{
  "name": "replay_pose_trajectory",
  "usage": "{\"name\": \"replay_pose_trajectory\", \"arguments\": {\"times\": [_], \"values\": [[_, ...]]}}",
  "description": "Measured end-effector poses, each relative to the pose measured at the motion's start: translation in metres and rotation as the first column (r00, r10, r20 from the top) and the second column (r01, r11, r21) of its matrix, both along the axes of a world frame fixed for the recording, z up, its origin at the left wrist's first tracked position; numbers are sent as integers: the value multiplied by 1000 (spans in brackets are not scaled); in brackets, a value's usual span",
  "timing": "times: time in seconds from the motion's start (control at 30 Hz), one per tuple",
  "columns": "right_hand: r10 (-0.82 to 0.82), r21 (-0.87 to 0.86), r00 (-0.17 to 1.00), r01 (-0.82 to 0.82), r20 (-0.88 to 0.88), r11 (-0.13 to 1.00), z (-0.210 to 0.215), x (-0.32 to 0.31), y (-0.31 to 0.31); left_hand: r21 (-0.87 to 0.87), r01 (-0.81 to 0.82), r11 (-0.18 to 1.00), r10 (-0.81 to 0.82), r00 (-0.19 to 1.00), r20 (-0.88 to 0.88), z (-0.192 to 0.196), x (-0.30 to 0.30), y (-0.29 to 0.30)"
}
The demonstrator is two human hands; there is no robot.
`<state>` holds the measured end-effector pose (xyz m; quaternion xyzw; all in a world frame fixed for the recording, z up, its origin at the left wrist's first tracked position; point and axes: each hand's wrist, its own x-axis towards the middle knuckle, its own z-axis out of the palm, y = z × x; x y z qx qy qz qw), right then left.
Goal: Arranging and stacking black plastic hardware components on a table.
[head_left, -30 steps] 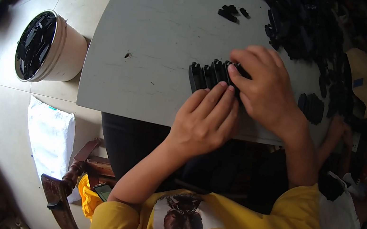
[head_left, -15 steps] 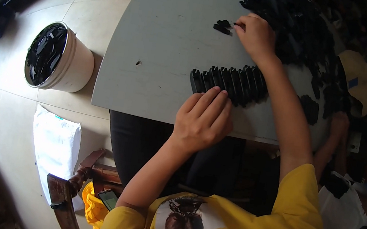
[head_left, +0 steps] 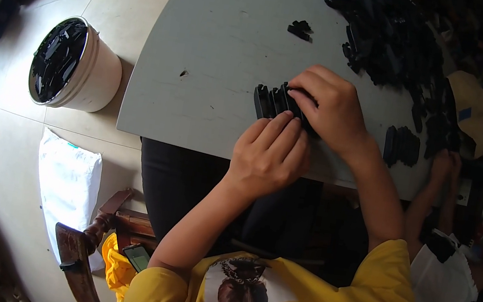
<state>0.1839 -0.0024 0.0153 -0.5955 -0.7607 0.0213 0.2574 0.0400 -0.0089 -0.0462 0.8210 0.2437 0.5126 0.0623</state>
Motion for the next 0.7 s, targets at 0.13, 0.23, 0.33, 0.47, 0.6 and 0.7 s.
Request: {"name": "replay_pose_trajectory", "arguments": {"times": [0.13, 0.23, 0.33, 0.47, 0.6, 0.7], "values": [[-31, -37, 995, 35, 99, 999, 1, -4, -2, -6, -1, 1000, 1, 1000, 8, -2, 1, 0], [-46, -110, 994, 58, 101, 992, 13, -5, -5, -8, -2, 1000, 2, 1000, 9, -1, 2, 0], [83, -167, 936, -26, 343, 986, 25, -7, -8, 3, 9, 1000, -10, 1000, 10, 0, 0, 1], [107, -257, 973, -52, 206, 965, 22, 13, 2, 25, 10, 1000, -11, 1000, 15, -6, 0, 1], [-224, -156, 970, 208, -93, 966, 6, 47, 34, 27, 29, 999, -29, 1000, 4, 0, 2, 0], [-300, 21, 953, 300, 35, 954, -22, 46, 61, 23, 27, 999, -28, 1000, 10, -5, 1, 0]]}}
